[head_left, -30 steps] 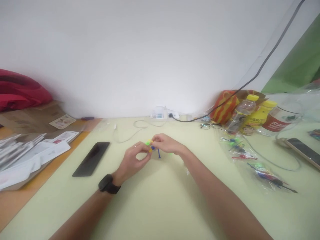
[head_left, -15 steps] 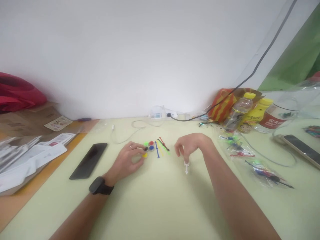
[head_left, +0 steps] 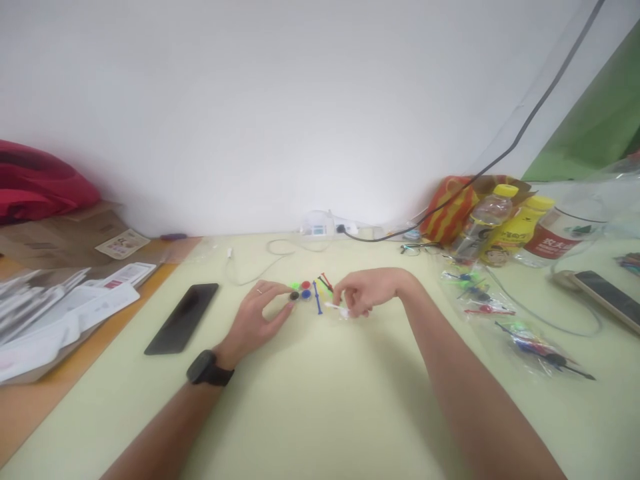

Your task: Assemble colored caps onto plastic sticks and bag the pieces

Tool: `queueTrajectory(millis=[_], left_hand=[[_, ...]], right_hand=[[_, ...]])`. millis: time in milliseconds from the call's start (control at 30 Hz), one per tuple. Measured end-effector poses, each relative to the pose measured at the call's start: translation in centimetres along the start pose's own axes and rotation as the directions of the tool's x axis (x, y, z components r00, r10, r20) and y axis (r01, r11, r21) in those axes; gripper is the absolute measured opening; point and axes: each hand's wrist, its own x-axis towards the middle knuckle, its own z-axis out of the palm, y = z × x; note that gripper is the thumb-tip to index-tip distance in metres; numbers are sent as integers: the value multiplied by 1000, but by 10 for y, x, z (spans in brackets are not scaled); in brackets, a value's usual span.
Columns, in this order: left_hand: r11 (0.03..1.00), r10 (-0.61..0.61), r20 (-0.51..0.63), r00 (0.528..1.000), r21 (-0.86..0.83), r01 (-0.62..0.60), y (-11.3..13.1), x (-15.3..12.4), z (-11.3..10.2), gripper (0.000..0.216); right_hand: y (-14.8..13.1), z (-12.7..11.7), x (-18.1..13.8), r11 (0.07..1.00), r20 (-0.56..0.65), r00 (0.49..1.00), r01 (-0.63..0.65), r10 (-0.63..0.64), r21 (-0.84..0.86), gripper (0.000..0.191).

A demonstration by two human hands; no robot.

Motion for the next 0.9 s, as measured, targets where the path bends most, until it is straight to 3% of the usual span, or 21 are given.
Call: queueTrajectory(millis=[100,167,233,400,500,600,733,800,900], left_hand=[[999,-12,-92,996,-41,8,10,-1,2,16],[997,-3,-109,994,-76,-5,17,-1,4,23],[994,25,-95,995,-105,-34,22,-1,8,31],[991,82,-128,988,-99,-95,27,0,14,16],[993,68,-152,986,-90,-82,27,1,14,10],[992,46,-142,989,-106,-61,26,-1,14,5],[988,58,-3,998,-140,-57,21,-4,17,6],[990,86,83,993,-116,-77,15,-5,20,8],[991,127,137,982,-44,-122,6,-4,22,12]], right_hand=[[-10,8,10,962,-172,969,205,-174,182,17],[-16,17,22,917,-269,944,271,-193,294,10],[-20,26,36,883,-291,937,295,-192,365,9],[-21,44,61,883,-318,923,323,-215,342,16],[-20,47,65,921,-365,907,309,-210,239,9],[-16,41,64,968,-469,870,228,-155,103,7],[5,25,58,994,-654,756,-91,30,-60,20],[20,18,55,978,-699,709,-196,92,-70,23],[36,15,56,957,-704,694,-279,148,-74,18]])
